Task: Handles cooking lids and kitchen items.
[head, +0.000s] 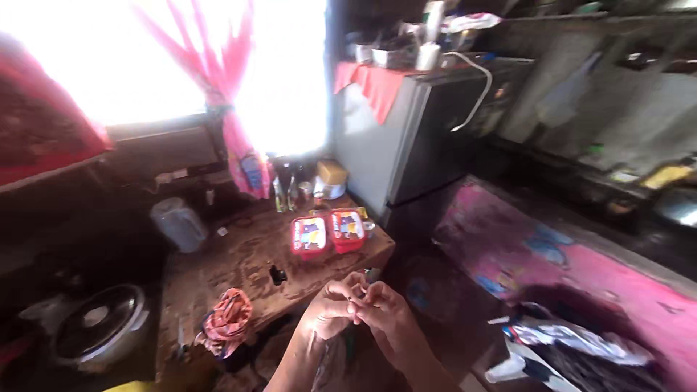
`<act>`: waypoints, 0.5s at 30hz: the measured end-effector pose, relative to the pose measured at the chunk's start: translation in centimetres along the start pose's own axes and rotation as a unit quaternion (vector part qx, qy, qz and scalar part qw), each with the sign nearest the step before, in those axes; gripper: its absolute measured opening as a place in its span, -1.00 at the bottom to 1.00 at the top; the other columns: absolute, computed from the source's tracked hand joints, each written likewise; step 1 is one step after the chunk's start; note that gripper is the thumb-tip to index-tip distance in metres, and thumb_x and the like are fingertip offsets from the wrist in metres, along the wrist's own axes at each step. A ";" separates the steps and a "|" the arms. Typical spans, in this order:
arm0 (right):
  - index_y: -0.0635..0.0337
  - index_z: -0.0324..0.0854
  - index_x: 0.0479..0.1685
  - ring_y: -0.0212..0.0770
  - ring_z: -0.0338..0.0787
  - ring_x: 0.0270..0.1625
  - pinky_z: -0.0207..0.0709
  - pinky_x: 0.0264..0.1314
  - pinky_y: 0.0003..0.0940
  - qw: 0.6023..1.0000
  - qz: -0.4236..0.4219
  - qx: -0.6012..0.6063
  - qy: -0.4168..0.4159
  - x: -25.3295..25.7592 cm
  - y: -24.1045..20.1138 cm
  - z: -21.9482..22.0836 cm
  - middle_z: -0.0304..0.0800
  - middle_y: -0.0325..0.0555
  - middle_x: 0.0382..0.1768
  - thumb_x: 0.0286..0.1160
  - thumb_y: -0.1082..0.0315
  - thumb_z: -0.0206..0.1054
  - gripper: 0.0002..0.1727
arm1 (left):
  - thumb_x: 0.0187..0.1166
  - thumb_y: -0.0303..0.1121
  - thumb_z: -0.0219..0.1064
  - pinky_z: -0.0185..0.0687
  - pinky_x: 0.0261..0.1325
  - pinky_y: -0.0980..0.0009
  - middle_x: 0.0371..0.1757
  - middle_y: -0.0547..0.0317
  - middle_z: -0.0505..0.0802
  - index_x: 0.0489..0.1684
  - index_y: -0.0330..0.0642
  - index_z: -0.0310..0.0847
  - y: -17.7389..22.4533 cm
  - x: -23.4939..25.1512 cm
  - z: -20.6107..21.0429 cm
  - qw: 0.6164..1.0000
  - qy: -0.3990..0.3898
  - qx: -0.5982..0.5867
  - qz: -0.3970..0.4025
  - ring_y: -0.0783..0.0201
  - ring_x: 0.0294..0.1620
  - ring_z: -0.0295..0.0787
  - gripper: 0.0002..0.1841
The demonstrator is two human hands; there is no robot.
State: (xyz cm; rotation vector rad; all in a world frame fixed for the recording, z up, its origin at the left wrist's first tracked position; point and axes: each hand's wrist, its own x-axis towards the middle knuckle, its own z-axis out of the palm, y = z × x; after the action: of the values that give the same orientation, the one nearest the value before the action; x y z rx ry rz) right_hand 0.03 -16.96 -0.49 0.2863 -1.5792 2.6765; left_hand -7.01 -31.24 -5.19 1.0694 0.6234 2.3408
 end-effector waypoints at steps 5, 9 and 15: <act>-0.03 0.81 -0.22 -0.42 0.86 -0.21 0.79 -0.06 -0.45 0.998 -0.036 0.013 0.048 -1.1 -3.6 -4.6 0.89 -0.27 -0.24 0.24 0.57 0.55 -0.75 | 0.50 -0.32 0.50 0.69 -0.04 0.59 0.36 0.35 0.77 -0.05 0.15 0.92 -4.5 5.4 0.7 0.997 -0.059 0.002 -0.039 0.53 0.07 0.75 -0.83; 0.02 0.80 -0.18 -0.40 0.87 -0.21 0.81 -0.06 -0.43 0.994 -0.062 -0.003 0.094 -0.7 -5.2 -8.0 0.90 -0.24 -0.24 0.23 0.58 0.56 -0.75 | 0.52 -0.29 0.50 0.69 0.00 0.57 0.32 0.35 0.79 -0.04 0.15 0.91 -7.8 9.1 -0.1 0.996 -0.078 0.009 -0.045 0.51 0.07 0.75 -0.84; 0.11 0.78 -0.06 -0.40 0.88 -0.25 0.83 -0.11 -0.42 0.985 -0.087 -0.095 0.113 2.3 -7.4 -13.8 0.91 -0.25 -0.28 0.24 0.52 0.61 -0.72 | 0.52 -0.28 0.51 0.67 -0.06 0.60 0.32 0.36 0.77 -0.14 0.16 0.92 -11.8 15.6 -2.2 0.990 -0.120 -0.028 -0.064 0.53 0.02 0.74 -0.90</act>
State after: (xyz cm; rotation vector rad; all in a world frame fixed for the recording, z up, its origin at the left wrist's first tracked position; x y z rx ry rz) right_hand -3.47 -1.52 -0.20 0.1051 -1.6390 2.3150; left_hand -14.86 -13.21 -4.69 1.2241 0.5159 2.0688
